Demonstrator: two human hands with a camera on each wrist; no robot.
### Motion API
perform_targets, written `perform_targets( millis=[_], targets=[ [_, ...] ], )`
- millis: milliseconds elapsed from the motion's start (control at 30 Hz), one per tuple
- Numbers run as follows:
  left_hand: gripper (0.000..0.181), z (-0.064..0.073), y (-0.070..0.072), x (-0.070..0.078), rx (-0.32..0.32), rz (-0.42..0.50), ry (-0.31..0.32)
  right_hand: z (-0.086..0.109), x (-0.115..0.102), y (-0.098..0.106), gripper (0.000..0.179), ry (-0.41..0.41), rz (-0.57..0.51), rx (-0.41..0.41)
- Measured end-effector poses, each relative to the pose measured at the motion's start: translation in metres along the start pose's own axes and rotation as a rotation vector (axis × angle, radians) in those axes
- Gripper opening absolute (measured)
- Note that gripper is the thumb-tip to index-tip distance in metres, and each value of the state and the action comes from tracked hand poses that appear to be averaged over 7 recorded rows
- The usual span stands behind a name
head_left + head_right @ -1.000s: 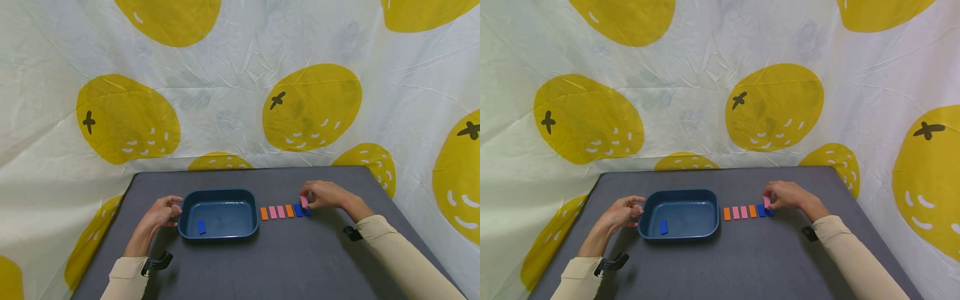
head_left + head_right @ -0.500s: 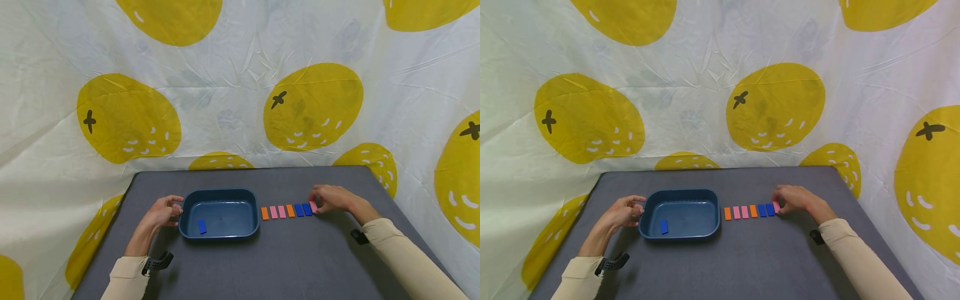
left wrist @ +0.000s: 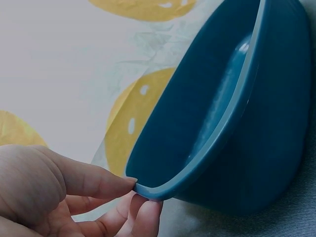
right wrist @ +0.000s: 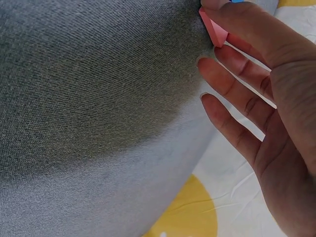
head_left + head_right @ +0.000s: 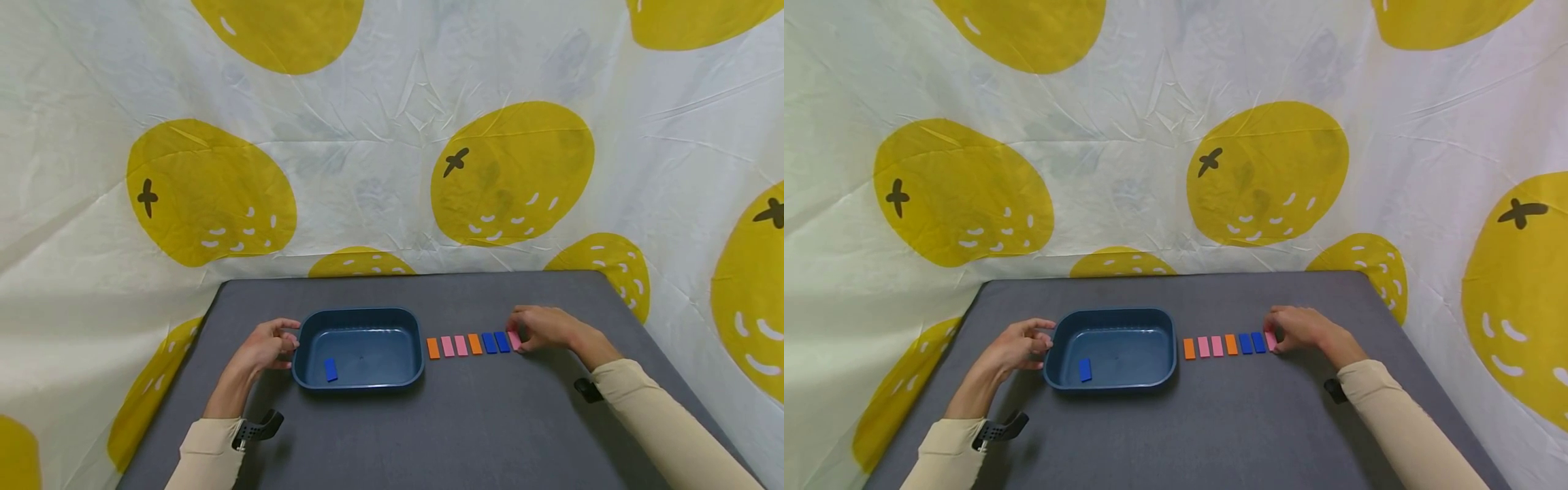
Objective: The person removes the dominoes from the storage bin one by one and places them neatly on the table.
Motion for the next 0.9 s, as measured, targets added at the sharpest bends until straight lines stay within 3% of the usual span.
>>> perform_targets(
  millis=[433, 633, 900],
  targets=[
    [0.041, 0.001, -0.001, 0.001, 0.007, -0.018, 0.005, 0.004, -0.002, 0.009, 0.032, -0.019, -0.036, -0.035],
    [0.041, 0.001, 0.000, 0.002, 0.002, -0.019, 0.001, 0.001, -0.023, 0.021, 0.026, 0.018, 0.020, 0.007],
    [0.042, 0.002, -0.001, 0.002, 0.004, -0.024, -0.008, -0.018, -0.053, 0.034, 0.034, 0.058, 0.018, 0.000]
  ],
)
Point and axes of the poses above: each hand's wrist, its own z-axis away from the middle knuckle, its own y-axis out of the back of the hand, x = y × z, the point moved 1 cm from there along -z, towards the middle knuckle, and after that the axes turned 12 degrees about -x, right-handed, at the moved point
